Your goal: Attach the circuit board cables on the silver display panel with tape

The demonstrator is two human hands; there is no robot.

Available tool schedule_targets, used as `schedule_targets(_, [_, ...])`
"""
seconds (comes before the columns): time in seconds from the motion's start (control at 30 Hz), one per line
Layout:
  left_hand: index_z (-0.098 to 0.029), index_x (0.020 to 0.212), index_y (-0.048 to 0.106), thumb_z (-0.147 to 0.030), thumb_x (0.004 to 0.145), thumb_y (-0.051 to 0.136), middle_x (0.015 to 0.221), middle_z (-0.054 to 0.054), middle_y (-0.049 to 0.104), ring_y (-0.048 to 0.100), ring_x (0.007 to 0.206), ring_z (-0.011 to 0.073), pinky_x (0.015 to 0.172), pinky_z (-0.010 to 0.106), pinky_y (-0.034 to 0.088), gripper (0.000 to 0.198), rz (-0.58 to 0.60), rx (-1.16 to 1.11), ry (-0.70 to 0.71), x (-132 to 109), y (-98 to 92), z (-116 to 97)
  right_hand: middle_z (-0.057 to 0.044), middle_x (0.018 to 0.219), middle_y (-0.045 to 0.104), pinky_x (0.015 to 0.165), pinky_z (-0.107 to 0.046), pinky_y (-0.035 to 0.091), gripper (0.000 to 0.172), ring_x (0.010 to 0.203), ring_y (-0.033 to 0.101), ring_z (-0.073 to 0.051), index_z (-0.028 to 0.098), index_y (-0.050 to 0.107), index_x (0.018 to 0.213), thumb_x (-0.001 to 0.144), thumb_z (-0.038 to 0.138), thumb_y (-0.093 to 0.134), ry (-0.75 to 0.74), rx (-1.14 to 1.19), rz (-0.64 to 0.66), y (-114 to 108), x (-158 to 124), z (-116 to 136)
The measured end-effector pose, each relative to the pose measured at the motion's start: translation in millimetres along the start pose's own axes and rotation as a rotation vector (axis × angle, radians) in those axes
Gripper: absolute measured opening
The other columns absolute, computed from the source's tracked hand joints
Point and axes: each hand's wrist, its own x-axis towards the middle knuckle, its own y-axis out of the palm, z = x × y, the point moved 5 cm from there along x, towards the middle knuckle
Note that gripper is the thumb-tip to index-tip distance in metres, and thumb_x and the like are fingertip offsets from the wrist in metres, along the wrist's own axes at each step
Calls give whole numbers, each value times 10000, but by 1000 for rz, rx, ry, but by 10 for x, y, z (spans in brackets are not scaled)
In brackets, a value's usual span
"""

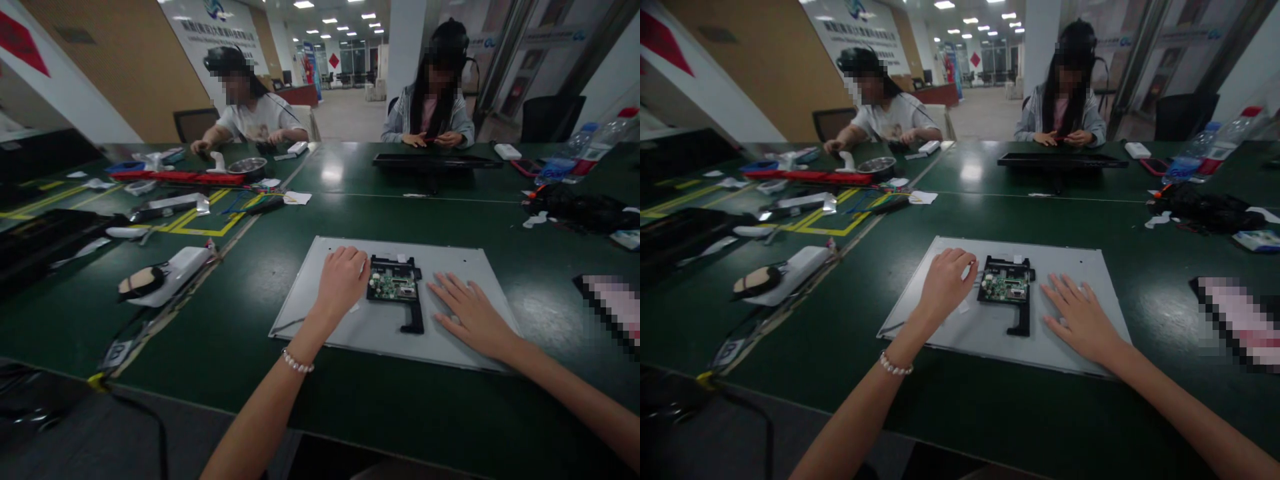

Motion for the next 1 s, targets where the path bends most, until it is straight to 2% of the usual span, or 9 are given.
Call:
schedule_targets(0.37, [-179,935,627,-220,959,449,1006,76,642,555,980,230,821,372,404,184,61,4,69,-69,125,-133,-92,1608,215,1144,-585,127,685,1475,141,-319,240,295,1517,950,620,237,22,109,59,12,771,560])
schedule_targets(0.73, [-179,980,637,-223,950,440,1055,84,637,551,1018,243,870,400,415,204,125,50,23,-72,307,-84,-107,1604,225,1128,-606,117,601,1467,150,-343,243,331,1497,965,521,326,36,174,26,32,1219,922])
schedule_targets(0.83, [-178,1062,623,-222,931,460,1117,94,633,551,1069,251,912,395,417,214,111,44,-57,-36,298,92,-113,1599,237,1126,-610,113,605,1465,155,-345,243,337,1495,962,530,333,45,181,8,23,1305,1002])
schedule_targets(0.93, [-158,1226,561,-272,908,496,1238,122,599,520,1170,275,984,406,402,344,74,37,-224,-7,285,443,-121,1595,246,1129,-606,108,631,1461,164,-346,221,353,1489,955,555,330,52,190,0,16,1364,1054])
schedule_targets(1.0, [-155,1322,500,-353,905,506,1346,131,542,467,1257,291,1035,429,379,462,112,5,-307,-9,334,676,-118,1597,241,1131,-602,107,638,1462,162,-343,218,348,1492,957,563,317,52,196,1,15,1384,1074])
